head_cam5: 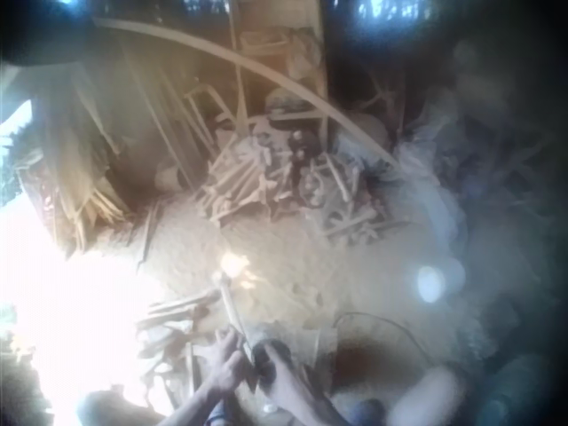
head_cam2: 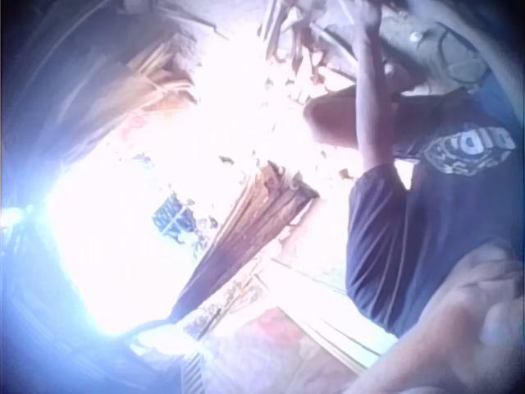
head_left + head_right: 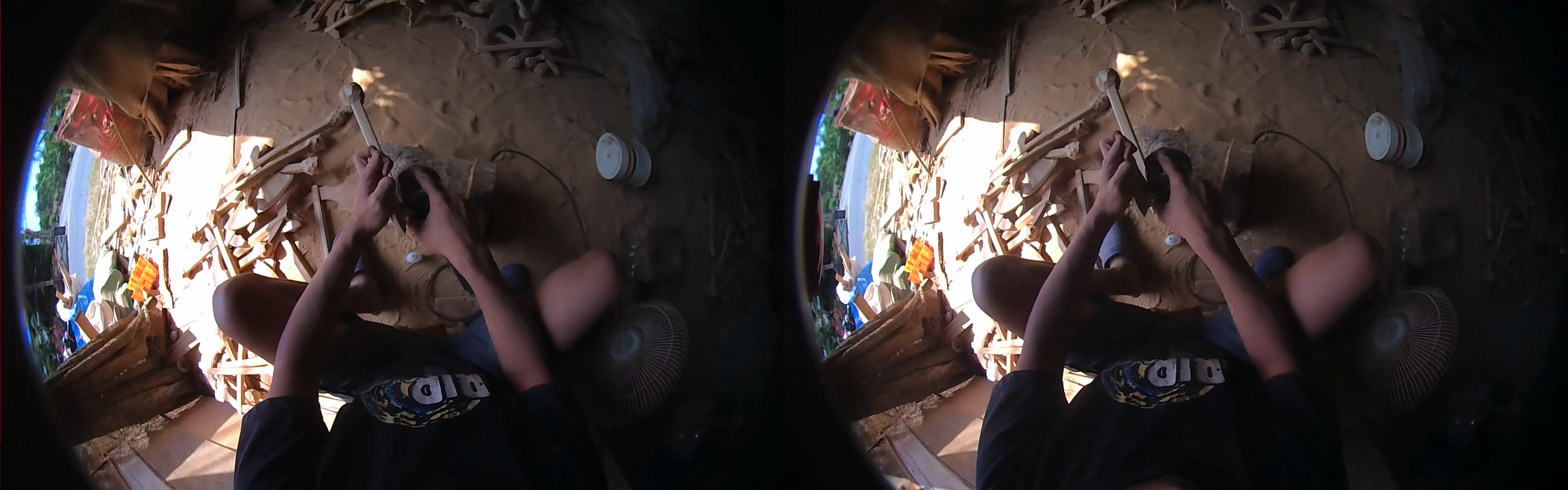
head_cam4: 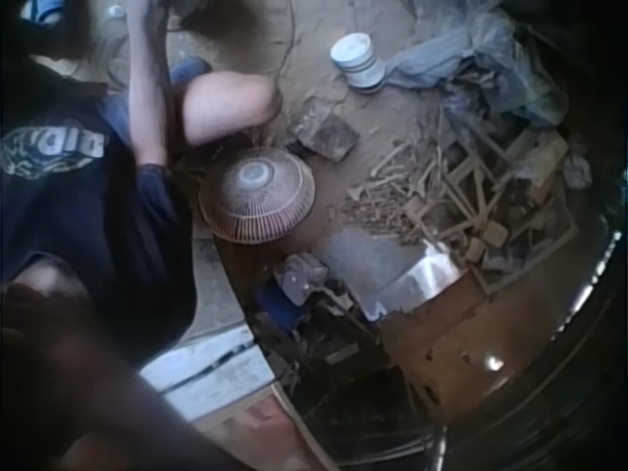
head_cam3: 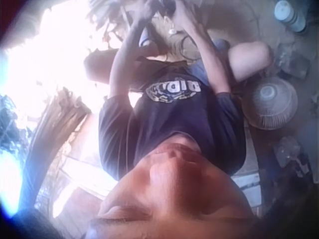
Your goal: The person sands the surfaces of a wooden axe handle using a power sander.
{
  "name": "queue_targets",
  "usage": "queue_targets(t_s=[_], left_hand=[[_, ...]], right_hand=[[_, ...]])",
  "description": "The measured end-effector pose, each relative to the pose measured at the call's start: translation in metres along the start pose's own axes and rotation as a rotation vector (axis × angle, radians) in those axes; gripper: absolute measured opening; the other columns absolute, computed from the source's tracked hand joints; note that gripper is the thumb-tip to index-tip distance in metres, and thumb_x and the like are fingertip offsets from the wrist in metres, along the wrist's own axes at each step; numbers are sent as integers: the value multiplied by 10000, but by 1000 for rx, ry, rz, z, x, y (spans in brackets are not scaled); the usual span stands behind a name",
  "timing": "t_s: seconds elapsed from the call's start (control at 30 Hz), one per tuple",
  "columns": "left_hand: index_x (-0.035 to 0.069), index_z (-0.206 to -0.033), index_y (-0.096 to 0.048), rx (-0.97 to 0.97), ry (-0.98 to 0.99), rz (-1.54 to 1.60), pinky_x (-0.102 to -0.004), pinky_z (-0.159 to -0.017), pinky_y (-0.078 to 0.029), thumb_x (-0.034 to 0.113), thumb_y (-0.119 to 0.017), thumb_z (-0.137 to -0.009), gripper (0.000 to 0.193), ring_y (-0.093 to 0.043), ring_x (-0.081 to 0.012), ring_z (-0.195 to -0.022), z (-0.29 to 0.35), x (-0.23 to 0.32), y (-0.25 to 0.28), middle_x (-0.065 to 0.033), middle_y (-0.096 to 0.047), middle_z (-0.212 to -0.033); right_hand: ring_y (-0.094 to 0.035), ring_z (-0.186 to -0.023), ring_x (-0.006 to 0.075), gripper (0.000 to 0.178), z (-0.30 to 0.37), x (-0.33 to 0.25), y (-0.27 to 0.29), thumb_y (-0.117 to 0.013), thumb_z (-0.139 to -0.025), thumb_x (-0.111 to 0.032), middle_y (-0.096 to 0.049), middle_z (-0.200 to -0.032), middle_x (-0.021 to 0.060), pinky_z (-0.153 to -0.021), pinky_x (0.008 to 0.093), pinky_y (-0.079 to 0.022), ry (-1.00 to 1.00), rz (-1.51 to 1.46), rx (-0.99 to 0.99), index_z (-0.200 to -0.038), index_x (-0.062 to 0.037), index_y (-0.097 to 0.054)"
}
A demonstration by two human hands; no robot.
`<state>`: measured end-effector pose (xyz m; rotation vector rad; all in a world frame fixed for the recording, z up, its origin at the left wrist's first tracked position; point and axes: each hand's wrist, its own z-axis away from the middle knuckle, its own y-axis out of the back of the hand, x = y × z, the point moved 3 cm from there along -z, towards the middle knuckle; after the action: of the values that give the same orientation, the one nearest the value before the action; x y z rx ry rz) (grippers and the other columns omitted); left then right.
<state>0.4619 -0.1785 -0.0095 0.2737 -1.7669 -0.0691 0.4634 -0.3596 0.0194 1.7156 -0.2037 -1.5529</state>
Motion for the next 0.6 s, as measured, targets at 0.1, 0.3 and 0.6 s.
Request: queue_targets(t_s=[0.1,0.3,0.6], left_hand=[[2,-1100,-453,21,13,24,-293,-1061,-287,96,-505,-860,264,-338,-233,-1081,2,-2,2,-90,-302,-1147],[30,-1007,-449,19,-13,-51,-312,-1059,-298,155,-518,-871,197,-349,-245,-1080,2,-2,8,-106,-348,-1111],[36,-961,-449,28,-18,-101,-346,-1080,-286,235,-540,-843,248,-361,-279,-1115,11,1,10,-126,-366,-1100]], right_hand=[[-690,-1159,470,820,7,-1,5,-844,-831,-184,-716,-1243,283,-963,527,-590,-61,-52,-69,-1563,-172,-475],[-731,-990,495,788,35,-1,21,-808,-809,-176,-742,-1033,313,-855,567,-596,-40,50,-79,-1539,-157,-511],[-728,-982,500,820,53,-3,28,-797,-826,-191,-740,-1090,308,-868,564,-592,-100,-5,-52,-1576,-210,-466]])
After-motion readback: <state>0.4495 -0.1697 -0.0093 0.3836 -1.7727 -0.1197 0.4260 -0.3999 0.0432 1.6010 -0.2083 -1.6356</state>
